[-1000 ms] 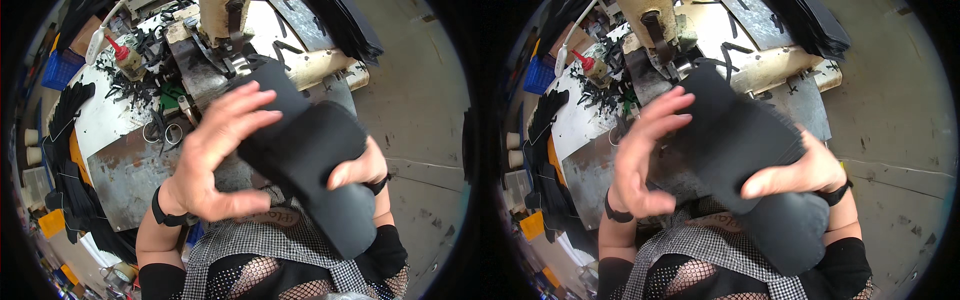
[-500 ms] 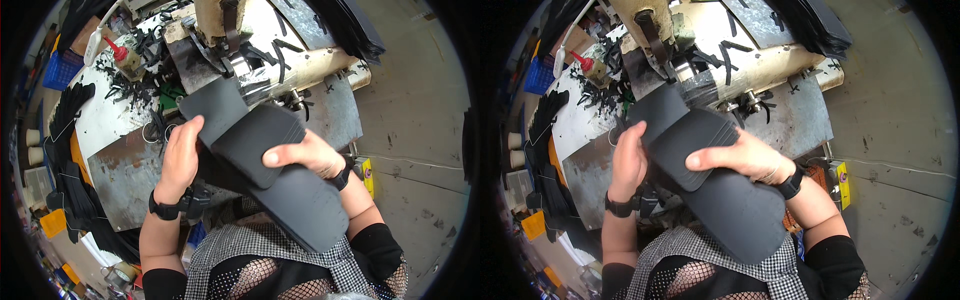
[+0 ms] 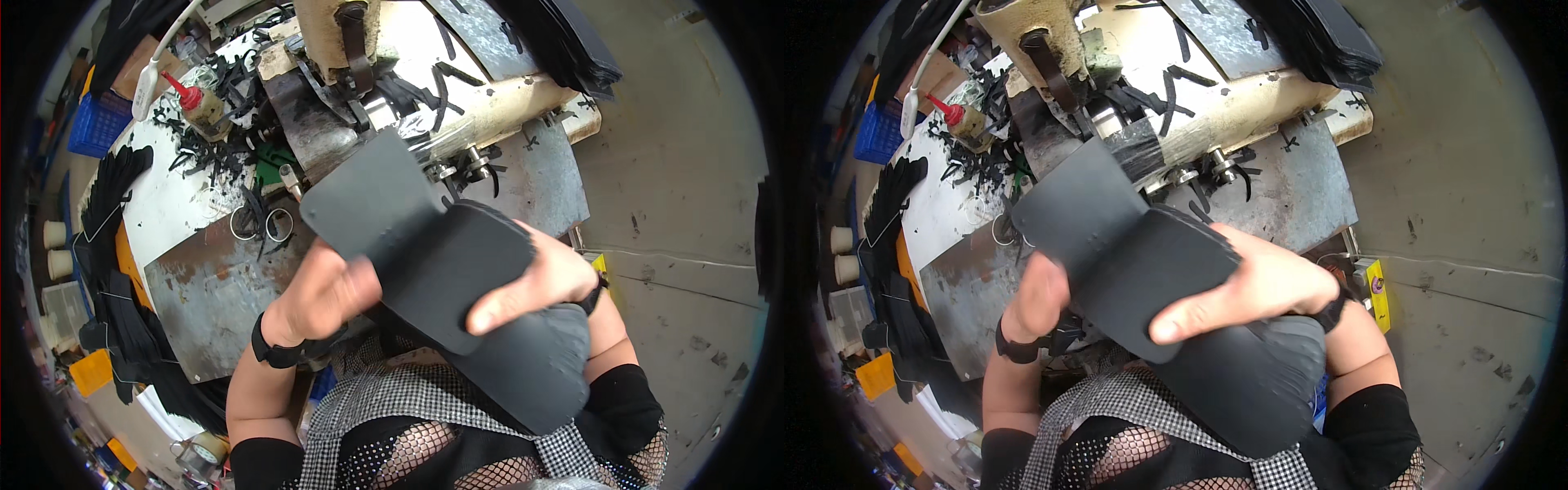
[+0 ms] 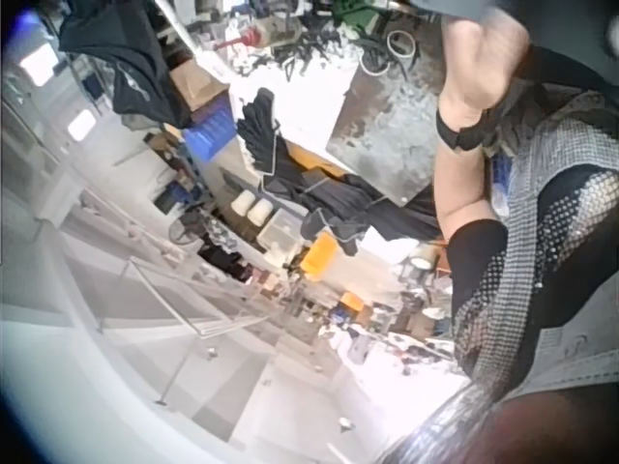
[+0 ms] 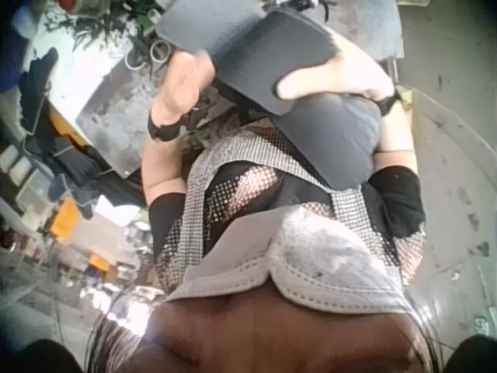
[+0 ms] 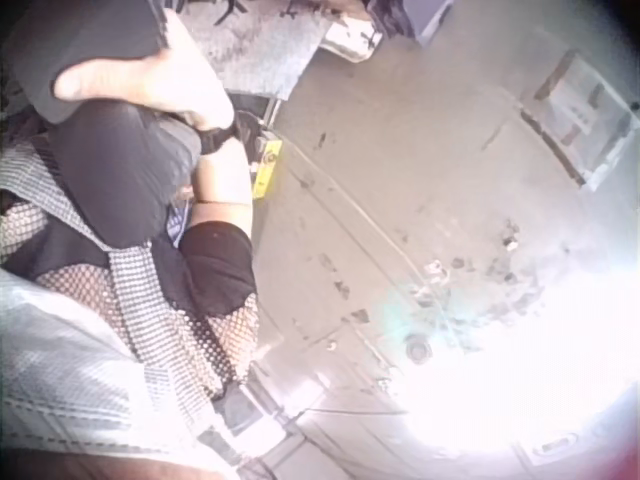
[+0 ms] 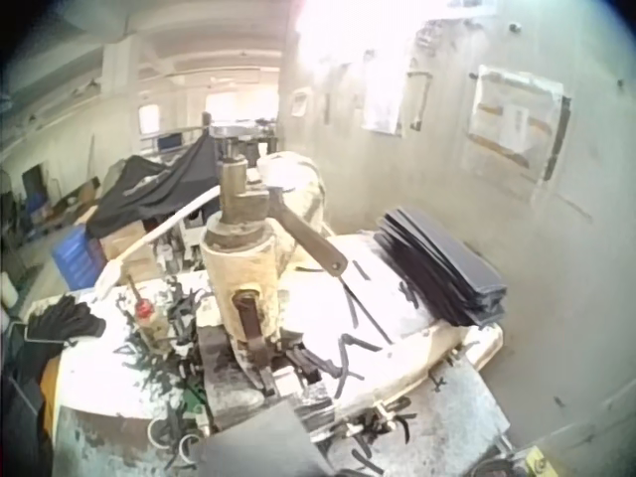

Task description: The person counts a stack of black fabric pieces by hand, flipping through them one by one. They then feed the edges of the fabric pieces through a machine and set the processed stack aside on the workbench.

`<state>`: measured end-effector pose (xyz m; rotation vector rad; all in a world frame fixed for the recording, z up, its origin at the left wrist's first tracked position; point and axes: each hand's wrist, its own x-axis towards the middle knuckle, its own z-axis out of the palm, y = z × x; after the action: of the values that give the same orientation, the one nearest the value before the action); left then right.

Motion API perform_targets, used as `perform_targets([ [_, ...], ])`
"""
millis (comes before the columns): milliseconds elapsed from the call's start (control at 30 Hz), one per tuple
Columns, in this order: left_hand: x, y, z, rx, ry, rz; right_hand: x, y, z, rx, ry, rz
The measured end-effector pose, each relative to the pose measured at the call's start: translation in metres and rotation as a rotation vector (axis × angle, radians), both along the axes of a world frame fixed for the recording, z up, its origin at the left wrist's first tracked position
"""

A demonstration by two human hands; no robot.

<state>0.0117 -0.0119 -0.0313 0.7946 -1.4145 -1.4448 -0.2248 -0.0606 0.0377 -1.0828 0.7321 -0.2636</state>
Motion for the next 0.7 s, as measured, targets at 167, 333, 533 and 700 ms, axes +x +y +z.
perform_targets([
  [167, 0.027, 0.025, -0.077, -0.157, -0.455, 0.491, 0.020, -0.004, -0.034, 0.154, -0.005, -0.066],
  [333, 0.023, 0.002, -0.055, 0.348, -0.093, 0.544, 0.030, -0.011, -0.029, 0.238, -0.141, -0.187],
  [533, 0.004, -0.022, -0.002, 0.250, -0.074, 0.204, 0.000, -0.012, 0.005, 0.094, 0.089, -0.659],
  [700, -0.006, -0.024, 0.019, -0.419, -0.249, 0.337, -0.017, -0.006, 0.017, -0.029, 0.050, -0.297],
])
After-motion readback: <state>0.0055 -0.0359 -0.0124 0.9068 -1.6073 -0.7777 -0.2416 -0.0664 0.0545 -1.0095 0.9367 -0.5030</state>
